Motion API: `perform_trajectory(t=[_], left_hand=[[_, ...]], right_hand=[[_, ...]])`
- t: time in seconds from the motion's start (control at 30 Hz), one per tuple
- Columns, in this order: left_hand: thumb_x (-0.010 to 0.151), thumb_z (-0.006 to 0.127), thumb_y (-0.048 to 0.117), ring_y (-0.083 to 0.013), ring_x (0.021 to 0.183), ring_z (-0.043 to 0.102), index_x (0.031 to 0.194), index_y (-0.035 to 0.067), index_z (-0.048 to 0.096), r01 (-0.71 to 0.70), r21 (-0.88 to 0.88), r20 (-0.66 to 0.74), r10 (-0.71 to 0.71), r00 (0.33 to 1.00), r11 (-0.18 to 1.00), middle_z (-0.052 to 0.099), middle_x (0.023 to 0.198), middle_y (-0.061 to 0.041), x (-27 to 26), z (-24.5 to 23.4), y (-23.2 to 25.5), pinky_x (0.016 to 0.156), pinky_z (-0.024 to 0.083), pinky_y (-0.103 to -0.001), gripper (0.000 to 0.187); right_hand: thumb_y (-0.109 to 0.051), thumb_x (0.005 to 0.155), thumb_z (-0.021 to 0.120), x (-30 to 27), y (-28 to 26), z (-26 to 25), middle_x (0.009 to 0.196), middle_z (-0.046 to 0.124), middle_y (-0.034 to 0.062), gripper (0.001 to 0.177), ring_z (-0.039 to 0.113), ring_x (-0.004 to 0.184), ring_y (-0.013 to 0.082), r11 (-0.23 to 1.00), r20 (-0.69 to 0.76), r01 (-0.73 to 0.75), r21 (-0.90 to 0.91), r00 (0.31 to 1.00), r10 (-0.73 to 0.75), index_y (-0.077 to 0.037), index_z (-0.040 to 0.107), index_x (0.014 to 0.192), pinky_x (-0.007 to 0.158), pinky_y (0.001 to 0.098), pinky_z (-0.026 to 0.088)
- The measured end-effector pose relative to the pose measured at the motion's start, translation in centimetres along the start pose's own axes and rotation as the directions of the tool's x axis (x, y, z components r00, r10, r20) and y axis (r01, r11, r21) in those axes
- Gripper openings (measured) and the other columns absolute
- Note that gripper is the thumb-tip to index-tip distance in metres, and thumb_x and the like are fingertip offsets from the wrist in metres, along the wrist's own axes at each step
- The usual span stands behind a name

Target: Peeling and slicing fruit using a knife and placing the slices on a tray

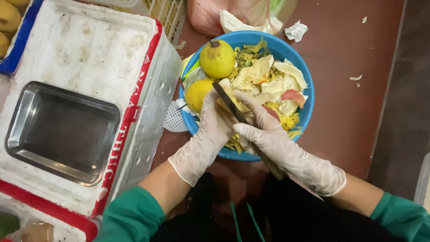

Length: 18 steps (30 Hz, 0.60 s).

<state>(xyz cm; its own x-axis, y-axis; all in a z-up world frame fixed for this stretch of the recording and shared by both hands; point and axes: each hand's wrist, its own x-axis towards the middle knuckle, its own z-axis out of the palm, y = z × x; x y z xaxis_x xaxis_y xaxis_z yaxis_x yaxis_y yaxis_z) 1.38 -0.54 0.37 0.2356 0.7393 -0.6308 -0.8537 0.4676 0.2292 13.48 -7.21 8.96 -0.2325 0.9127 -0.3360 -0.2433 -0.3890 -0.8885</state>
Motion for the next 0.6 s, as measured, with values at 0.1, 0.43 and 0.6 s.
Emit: perform_trajectory(t=[0.1, 0.43, 0.6], left_hand=[[0.079, 0.076, 0.035, -0.0324, 0.111, 0.071, 0.124, 0.008, 0.07, 0.014, -0.073, -0.034, -0.016, 0.999, 0.997, 0.075, 0.12, -0.016, -1.3, 2.3, 0.3, 0.097, 0.059, -0.044, 0.053], [0.095, 0.061, 0.014, -0.0358, 0.101, 0.073, 0.132, 0.012, 0.058, -0.274, 0.016, 0.302, 0.256, 0.918, 0.962, 0.072, 0.12, -0.016, 0.9, -1.0, -0.2, 0.088, 0.064, -0.055, 0.037], [0.095, 0.054, 0.015, -0.0243, 0.112, 0.068, 0.145, 0.014, 0.051, -0.431, 0.183, 0.322, 0.36, 0.876, 0.884, 0.067, 0.124, -0.01, -2.4, 2.0, 0.4, 0.099, 0.061, -0.048, 0.051]], right_hand=[[-0.032, 0.089, 0.07, -0.3, -0.5, 0.7, 0.091, 0.063, 0.0034, 0.084, 0.042, 0.048, 0.0077, 1.0, -0.065, 0.006, -0.028, 0.998, -0.008, -0.023, 0.034, 0.165, 0.037, 0.0196, 0.032], [-0.022, 0.092, 0.073, 0.3, 0.2, -0.7, 0.058, 0.066, 0.0104, 0.069, 0.059, 0.036, 0.0168, 0.999, -0.119, -0.003, -0.048, 0.993, -0.002, -0.02, 0.049, 0.157, 0.031, 0.023, 0.044], [-0.025, 0.099, 0.063, -0.1, 0.0, -1.3, 0.063, 0.066, 0.0105, 0.064, 0.059, 0.039, 0.0154, 0.992, 0.015, 0.003, 0.122, 1.0, -0.005, -0.022, 0.044, 0.16, 0.03, 0.0232, 0.046]])
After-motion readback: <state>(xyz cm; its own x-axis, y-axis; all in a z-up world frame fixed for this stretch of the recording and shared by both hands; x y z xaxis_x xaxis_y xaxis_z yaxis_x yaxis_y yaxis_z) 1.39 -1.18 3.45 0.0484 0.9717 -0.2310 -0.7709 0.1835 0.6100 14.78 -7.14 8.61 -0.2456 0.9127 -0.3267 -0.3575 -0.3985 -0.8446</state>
